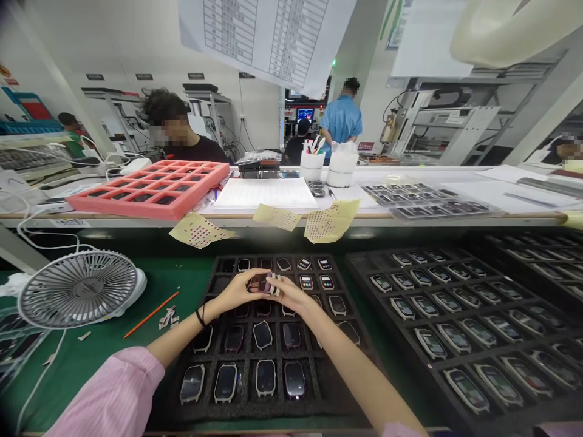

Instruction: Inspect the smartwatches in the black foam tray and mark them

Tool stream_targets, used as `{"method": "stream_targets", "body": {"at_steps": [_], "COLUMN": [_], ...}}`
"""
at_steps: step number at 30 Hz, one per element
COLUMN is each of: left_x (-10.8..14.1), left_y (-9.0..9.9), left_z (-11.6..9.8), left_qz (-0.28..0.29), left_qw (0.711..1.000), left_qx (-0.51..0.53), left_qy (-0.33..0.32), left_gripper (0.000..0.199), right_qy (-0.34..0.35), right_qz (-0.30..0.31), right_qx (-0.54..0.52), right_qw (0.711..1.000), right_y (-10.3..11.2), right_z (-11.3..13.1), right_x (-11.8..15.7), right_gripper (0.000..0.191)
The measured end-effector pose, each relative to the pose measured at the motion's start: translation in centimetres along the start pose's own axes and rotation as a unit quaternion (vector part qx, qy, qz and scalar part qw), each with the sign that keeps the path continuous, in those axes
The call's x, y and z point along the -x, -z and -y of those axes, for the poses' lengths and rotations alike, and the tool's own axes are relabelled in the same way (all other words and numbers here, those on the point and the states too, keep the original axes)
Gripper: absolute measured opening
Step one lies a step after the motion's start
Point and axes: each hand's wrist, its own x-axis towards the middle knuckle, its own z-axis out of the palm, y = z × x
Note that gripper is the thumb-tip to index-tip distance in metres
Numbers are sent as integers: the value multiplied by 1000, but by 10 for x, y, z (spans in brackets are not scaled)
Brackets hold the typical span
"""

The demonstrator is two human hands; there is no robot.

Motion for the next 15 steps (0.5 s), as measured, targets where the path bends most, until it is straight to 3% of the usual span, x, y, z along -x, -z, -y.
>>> {"method": "stream_targets", "body": {"at_steps": [7, 11, 15], "left_x": [7, 2, -9], "left_y": [12, 12, -2], "left_z": [19, 27, 30], "left_qz": [-71, -63, -31], "left_qw": [996, 995, 993], "left_qx": [-8, -47, -93], "left_qy": [60, 69, 63], "left_gripper": [51, 48, 44], "right_qy": [3, 49, 117], "right_qz": [-32, -118, -200], "right_qx": [108, 215, 348], "right_qw": [994, 968, 909], "right_y": [-13, 12, 37], "right_z": [1, 9, 11], "right_x": [-17, -22, -24], "right_gripper": [36, 38, 35]}}
